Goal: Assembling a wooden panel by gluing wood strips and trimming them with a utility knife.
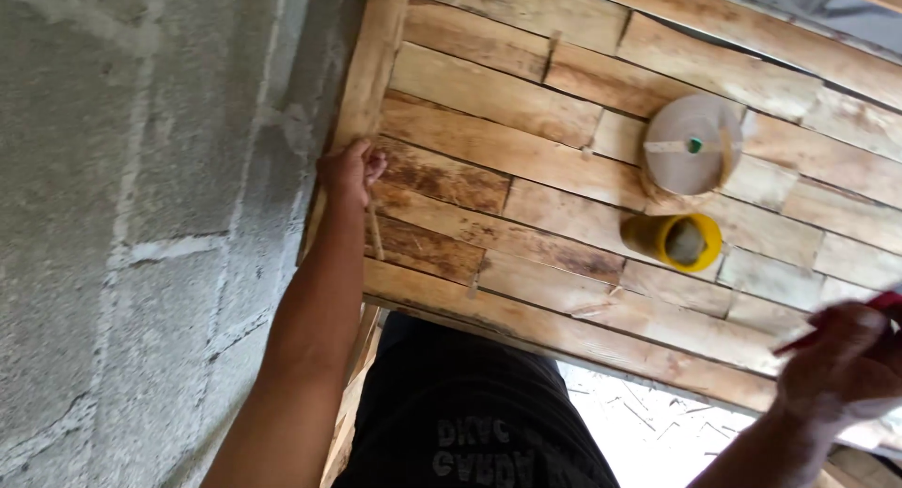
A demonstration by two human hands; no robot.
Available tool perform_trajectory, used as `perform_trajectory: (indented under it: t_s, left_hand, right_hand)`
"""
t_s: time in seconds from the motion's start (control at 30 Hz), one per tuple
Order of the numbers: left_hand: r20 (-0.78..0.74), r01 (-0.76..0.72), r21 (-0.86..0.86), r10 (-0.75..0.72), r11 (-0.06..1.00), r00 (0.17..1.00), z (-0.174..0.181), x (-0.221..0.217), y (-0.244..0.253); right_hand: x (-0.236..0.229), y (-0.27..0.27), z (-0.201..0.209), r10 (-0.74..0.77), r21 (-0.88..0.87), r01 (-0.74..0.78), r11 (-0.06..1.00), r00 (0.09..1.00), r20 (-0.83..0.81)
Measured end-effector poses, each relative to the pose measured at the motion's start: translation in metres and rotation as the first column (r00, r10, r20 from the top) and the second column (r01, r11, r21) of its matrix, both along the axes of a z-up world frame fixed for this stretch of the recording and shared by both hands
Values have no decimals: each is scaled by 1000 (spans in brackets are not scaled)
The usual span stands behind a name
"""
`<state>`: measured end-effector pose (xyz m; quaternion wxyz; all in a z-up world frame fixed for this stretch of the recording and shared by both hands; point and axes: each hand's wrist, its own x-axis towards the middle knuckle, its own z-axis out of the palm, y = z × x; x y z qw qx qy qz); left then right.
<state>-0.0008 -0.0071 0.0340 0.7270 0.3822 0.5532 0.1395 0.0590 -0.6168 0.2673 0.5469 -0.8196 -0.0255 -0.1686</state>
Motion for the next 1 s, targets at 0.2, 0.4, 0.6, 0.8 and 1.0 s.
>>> perform_trajectory:
  t_s: [0.2, 0.4, 0.6, 0.8, 1.0]
  left_hand:
    - [120, -16, -47, 21, 999, 993, -10, -4, 2]
    - [62, 46, 44, -49, 998, 997, -18, -4, -1]
    - [23, 44, 100, -46, 994, 999, -14, -8, -9]
    - [30, 10, 67, -12, 998, 999, -29, -11, -9]
    - [-17, 50, 60, -49, 997, 999, 1, -9, -11]
  right_hand:
    - [6, 193, -42, 554, 163, -541, 825, 831, -47]
    - [12, 361, -91, 675, -279, -704, 653, 708, -206]
    - [28, 421, -151, 704, -433, -680, 592, 697, -132]
    - [37, 441, -149, 732, -488, -712, 505, 653, -196]
    - [40, 445, -156, 724, -544, -729, 416, 627, -287]
